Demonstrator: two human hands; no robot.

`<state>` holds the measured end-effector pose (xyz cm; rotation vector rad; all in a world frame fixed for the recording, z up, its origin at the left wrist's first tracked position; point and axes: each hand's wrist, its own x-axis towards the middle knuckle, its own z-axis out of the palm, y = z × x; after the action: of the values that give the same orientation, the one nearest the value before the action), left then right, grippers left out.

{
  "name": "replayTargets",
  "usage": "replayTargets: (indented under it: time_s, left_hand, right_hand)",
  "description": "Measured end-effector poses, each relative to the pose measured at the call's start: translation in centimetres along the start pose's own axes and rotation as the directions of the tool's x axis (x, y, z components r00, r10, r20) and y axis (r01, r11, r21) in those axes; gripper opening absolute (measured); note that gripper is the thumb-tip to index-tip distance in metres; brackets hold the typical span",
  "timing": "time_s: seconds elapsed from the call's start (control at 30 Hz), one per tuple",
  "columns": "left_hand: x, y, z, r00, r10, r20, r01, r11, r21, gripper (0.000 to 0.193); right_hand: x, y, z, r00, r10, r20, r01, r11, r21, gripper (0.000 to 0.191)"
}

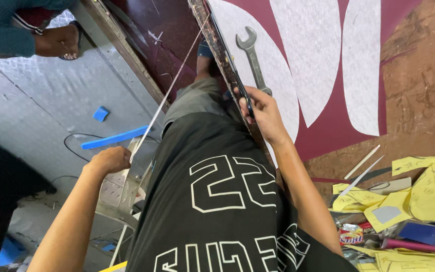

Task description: The person traces around white paper templates on maroon fabric with a marker, holds the fabric flat with one hand, and cuts out the traced shapes with scissors. A wrench is used as a weight to hold templates in place, and cut pieces are set aside on the workbench.

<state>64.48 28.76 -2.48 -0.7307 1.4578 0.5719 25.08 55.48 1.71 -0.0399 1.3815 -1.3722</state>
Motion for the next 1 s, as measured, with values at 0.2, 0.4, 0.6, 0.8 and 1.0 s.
replayTargets:
  time_s: [0.2, 0.4, 0.6, 0.8, 1.0]
  left_hand:
    - [0.8, -1.0, 0.7, 0.994, 0.107, -0.024, -0.106, 0.994, 0.037, 0.023]
    - [1.4, -2.2, 1.5, 0.99, 0.138, 0.003, -0.138, 0.99, 0.03, 0.021]
    - [1.4, -2.7, 0.7, 0.996, 0.092, -0.014, -0.092, 0.995, 0.028, 0.022]
    - [0.9, -1.2, -2.1, 0.953, 0.028, -0.301, -0.029, 1.0, 0.0, 0.028]
    - [-2.5, 6.2, -9.3, 0.501, 0.335, -0.798, -0.362, 0.919, 0.158, 0.018]
  right_hand:
    - [0.7, -0.4, 0.5, 0.999, 0.005, -0.032, -0.006, 1.0, -0.024, 0.032]
    - [0.7, -0.6, 0.7, 0.998, 0.044, -0.054, -0.046, 0.999, -0.026, 0.032]
    - [0.7, -0.3, 0.1, 0.999, 0.033, -0.011, -0.033, 0.999, 0.017, 0.03]
    - [-0.9, 1.0, -0.6, 0.968, 0.164, 0.19, -0.107, 0.953, -0.282, 0.041]
    - [-6.6, 2.6, -1.4, 0.981, 0.176, 0.08, -0.142, 0.938, -0.316, 0.039]
